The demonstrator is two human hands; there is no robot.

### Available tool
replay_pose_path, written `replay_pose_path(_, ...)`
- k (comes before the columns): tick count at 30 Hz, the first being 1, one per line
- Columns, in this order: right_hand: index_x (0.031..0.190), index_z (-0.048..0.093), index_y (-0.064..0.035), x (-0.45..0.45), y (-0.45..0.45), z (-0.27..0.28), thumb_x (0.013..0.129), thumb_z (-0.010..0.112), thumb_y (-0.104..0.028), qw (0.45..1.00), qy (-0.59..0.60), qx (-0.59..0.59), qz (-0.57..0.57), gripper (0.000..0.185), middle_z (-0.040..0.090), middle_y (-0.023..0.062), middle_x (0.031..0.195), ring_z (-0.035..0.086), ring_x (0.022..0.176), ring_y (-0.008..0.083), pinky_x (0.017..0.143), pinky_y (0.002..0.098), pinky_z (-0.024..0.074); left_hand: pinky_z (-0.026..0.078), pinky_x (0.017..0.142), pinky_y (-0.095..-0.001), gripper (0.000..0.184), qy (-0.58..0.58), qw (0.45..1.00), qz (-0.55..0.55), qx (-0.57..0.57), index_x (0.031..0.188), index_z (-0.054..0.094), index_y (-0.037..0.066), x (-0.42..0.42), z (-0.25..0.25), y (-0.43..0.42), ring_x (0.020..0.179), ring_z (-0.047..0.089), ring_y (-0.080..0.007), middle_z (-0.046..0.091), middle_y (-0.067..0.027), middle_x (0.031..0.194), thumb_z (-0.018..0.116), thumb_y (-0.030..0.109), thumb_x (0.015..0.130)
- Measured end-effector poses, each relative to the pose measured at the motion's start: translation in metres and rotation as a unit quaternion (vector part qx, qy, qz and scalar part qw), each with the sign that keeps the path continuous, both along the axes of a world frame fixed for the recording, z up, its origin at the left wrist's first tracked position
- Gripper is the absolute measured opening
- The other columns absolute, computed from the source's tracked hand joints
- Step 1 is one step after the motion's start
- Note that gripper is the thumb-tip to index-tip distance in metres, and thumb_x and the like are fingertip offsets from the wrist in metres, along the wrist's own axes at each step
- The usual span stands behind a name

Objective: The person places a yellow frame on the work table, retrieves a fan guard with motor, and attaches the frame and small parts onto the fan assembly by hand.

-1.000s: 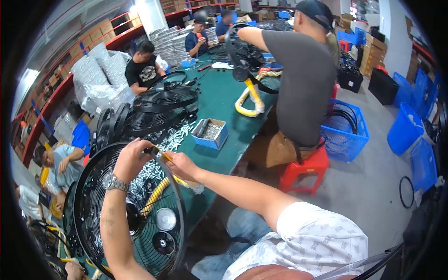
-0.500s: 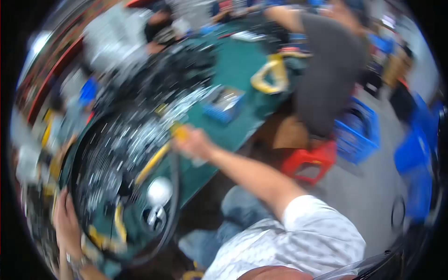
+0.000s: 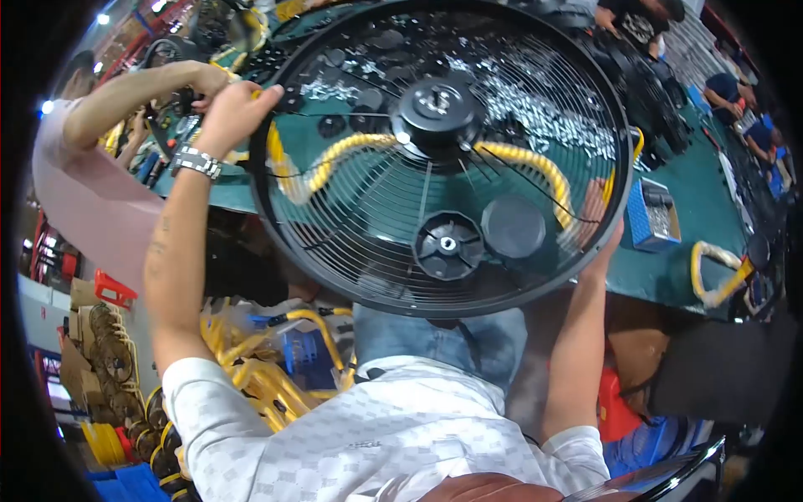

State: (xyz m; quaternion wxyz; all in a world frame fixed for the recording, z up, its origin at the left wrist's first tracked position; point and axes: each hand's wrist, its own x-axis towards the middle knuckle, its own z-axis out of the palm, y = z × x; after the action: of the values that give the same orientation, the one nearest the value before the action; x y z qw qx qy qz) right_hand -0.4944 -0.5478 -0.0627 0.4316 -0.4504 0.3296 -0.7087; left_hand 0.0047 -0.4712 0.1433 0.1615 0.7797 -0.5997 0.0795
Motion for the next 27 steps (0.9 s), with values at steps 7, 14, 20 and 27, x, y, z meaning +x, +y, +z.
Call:
replay_pose_path(7,0.106,0.054,0.0037,0.009,-0.005,0.004,0.093,0.06,-0.01,0.999,-0.019,-0.036,-0.028,0.02,0.061,0.0028,0.088,0.057,0.079,0.0089,0.075,0.0228,0.0474,0.051,0.071,-0.042,0.044,-0.077,0.996,0.035,0.0,0.092,0.067,-0.005,0.003,-0.004,-0.034,0.074,0.066,-0.0377,0.065,-0.0259,0.075,0.057,0.037,0.083)
replay_pose_path(14,0.121,0.054,0.0015,-0.009,0.034,0.082,0.088,0.063,-0.009,0.963,0.199,-0.118,-0.14,0.035,0.063,0.0091,0.098,0.058,0.09,0.0138,0.081,0.0303,0.0472,0.05,0.077,-0.0458,0.042,-0.129,0.991,0.009,-0.026,0.088,0.066,-0.005,0.005,-0.011,-0.033,0.083,0.064,-0.0415,0.064,-0.0282,0.084,0.056,0.036,0.084)
replay_pose_path(20,0.111,0.062,-0.0019,0.038,0.086,0.219,0.079,0.069,-0.019,0.768,0.541,-0.317,0.132,0.037,0.065,0.0145,0.106,0.063,0.096,0.0307,0.083,0.0363,0.05,0.049,0.075,-0.0472,0.044,-0.197,0.979,0.061,0.005,0.095,0.064,-0.003,-0.03,0.008,-0.016,0.084,0.064,-0.0409,0.065,-0.0261,0.084,0.054,0.04,0.088)
replay_pose_path(27,0.11,0.062,-0.0015,0.09,0.084,0.223,0.073,0.071,-0.03,0.463,0.833,-0.141,0.267,0.048,0.057,0.0219,0.11,0.06,0.101,0.0372,0.086,0.0418,0.05,0.051,0.071,-0.0401,0.041,-0.051,0.911,-0.409,-0.001,0.107,0.063,0.002,-0.186,0.028,0.044,0.085,0.065,-0.0342,0.068,-0.0164,0.094,0.069,0.034,0.082)
